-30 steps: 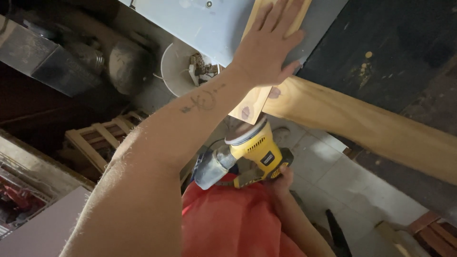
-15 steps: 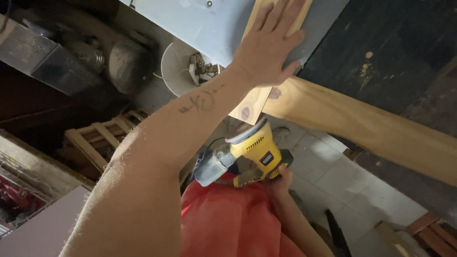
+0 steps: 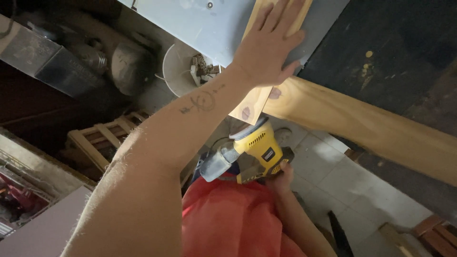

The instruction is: Sanding the surfaces and edges of a wooden frame using an electric orbital sander on a workbench.

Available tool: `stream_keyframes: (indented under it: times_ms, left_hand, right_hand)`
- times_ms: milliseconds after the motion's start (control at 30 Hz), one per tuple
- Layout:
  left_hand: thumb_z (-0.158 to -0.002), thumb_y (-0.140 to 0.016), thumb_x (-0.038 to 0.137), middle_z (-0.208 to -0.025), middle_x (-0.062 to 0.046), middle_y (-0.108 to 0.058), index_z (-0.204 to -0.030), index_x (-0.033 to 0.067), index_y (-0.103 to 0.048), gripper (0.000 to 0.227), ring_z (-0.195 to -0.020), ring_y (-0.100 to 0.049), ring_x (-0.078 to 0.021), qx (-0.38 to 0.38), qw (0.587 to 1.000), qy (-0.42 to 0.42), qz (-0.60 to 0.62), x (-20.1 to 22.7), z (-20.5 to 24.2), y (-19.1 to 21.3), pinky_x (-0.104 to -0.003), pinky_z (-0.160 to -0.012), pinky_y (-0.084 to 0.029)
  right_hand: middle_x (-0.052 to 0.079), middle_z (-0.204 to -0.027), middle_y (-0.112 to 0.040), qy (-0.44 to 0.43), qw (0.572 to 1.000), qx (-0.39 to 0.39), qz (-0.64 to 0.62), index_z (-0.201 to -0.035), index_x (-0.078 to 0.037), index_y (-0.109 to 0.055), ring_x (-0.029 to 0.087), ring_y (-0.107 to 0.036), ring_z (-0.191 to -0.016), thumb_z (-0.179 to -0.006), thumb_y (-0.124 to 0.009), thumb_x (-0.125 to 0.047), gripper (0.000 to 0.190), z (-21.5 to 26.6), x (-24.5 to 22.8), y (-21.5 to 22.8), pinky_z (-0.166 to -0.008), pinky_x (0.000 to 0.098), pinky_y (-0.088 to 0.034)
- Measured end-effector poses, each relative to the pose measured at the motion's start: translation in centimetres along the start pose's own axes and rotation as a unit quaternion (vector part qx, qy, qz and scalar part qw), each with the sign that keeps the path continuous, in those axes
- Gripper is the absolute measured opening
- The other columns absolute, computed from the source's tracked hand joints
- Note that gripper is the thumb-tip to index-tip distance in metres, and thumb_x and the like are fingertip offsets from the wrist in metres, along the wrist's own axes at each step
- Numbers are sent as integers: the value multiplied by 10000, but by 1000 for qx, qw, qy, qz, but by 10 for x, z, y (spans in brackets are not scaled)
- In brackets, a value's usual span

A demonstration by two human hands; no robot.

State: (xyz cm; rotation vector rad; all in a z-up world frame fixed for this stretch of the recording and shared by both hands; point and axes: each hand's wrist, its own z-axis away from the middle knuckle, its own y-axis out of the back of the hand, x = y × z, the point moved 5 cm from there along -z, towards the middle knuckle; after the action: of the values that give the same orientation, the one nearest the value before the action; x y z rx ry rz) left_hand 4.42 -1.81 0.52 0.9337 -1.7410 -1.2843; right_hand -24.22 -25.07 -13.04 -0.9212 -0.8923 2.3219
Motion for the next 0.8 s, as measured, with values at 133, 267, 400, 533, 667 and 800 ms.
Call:
stream_keyframes:
  times_ms: [133, 267, 400, 533, 667, 800]
  left_hand:
    - [-1122, -756, 615, -1710, -250, -139, -1513, 111, -675, 644, -1581, -103, -476, -21, 1000, 11, -5, 1, -3, 3, -667, -1301, -181]
    - [-1111, -738, 599, -1710, -248, -122, -1505, 114, -673, 628, -1580, -112, -488, -27, 999, 14, 11, 1, -3, 1, -663, -1300, -182]
    - [-1129, -753, 605, -1719, -254, -94, -1526, 120, -659, 634, -1593, -105, -482, -14, 1000, 8, 4, 0, 0, -3, -660, -1311, -172]
    - [-1114, -757, 576, -1705, -258, -140, -1522, 100, -660, 634, -1578, -126, -487, -29, 999, 14, 12, 2, -3, 5, -664, -1304, -168]
    - [-1105, -771, 587, -1703, -257, -143, -1525, 100, -669, 652, -1579, -107, -473, -21, 999, 14, 26, 1, -1, 3, -659, -1298, -162]
    - [-1104, -747, 597, -1702, -260, -124, -1548, 115, -638, 664, -1574, -114, -494, -29, 999, 13, 19, 2, -2, 2, -682, -1294, -169]
  right_hand:
    - [159, -1125, -777, 2, 997, -25, -73, -1232, 7, -697, 316, -746, -1007, -874, -829, -286, 481, -1, 5, 10, -793, 408, -630]
    - [132, -1051, -771, 14, 1000, 16, -11, -1189, -21, -694, 291, -745, -944, -866, -810, -367, 487, 9, -7, 0, -746, 395, -623]
    - [115, -1038, -772, 15, 1000, -17, 3, -1190, -37, -689, 252, -750, -916, -890, -794, -405, 487, 10, -22, -34, -710, 346, -619]
    - [111, -1040, -780, 6, 998, -57, -15, -1167, -38, -704, 242, -750, -922, -915, -770, -387, 436, 7, -19, -28, -729, 337, -615]
    - [137, -975, -785, -2, 1000, 4, -10, -1130, -4, -709, 273, -764, -849, -865, -782, -370, 458, 8, -19, -2, -639, 356, -621]
    - [169, -1017, -796, -11, 998, -27, -58, -1177, 32, -708, 286, -780, -869, -894, -755, -296, 436, -1, -27, -5, -650, 350, -640]
